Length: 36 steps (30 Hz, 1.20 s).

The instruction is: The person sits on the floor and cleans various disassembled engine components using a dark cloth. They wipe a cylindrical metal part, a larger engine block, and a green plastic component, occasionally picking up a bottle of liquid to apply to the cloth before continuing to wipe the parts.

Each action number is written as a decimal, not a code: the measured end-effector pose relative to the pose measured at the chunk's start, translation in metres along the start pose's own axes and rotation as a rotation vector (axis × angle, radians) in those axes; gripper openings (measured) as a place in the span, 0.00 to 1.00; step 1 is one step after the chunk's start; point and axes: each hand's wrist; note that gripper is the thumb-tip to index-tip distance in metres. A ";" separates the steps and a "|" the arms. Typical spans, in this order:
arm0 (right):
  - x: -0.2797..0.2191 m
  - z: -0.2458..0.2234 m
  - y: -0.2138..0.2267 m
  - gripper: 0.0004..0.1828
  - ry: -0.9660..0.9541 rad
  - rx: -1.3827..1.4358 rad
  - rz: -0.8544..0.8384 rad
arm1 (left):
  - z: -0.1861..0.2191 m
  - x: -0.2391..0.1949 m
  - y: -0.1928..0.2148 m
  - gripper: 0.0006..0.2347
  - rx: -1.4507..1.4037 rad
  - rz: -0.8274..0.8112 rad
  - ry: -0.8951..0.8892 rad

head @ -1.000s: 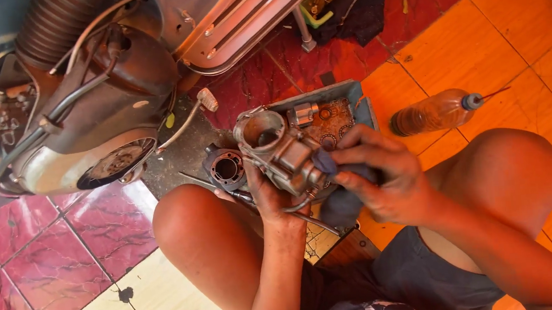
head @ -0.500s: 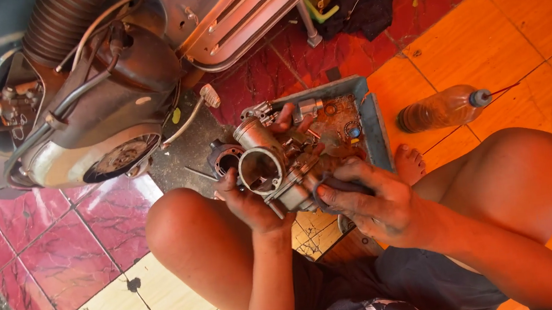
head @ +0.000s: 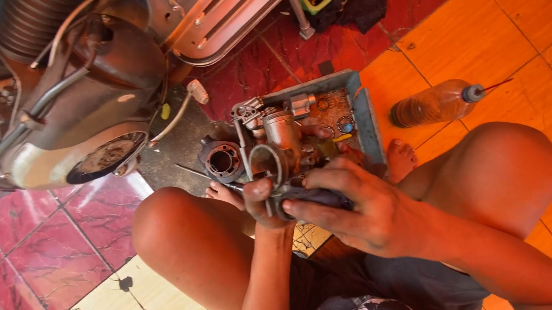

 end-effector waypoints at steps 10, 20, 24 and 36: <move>-0.028 0.027 0.009 0.17 0.018 -0.294 -0.105 | -0.005 0.010 0.019 0.31 0.200 0.388 -0.144; 0.006 0.004 0.004 0.17 -0.044 -0.176 0.067 | -0.031 0.001 0.071 0.31 1.142 0.798 -0.267; 0.003 0.009 0.012 0.22 0.006 -0.296 -0.029 | -0.033 0.002 0.086 0.29 1.814 0.738 -0.227; -0.003 0.002 0.001 0.27 -0.031 -0.227 0.180 | -0.019 0.020 0.077 0.28 1.477 0.681 -0.112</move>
Point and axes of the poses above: each hand's wrist, its own x-axis towards the middle knuckle, its own y-axis out of the back of the hand, z = x × y, and after that the axes turned 3 degrees about z, right-handed
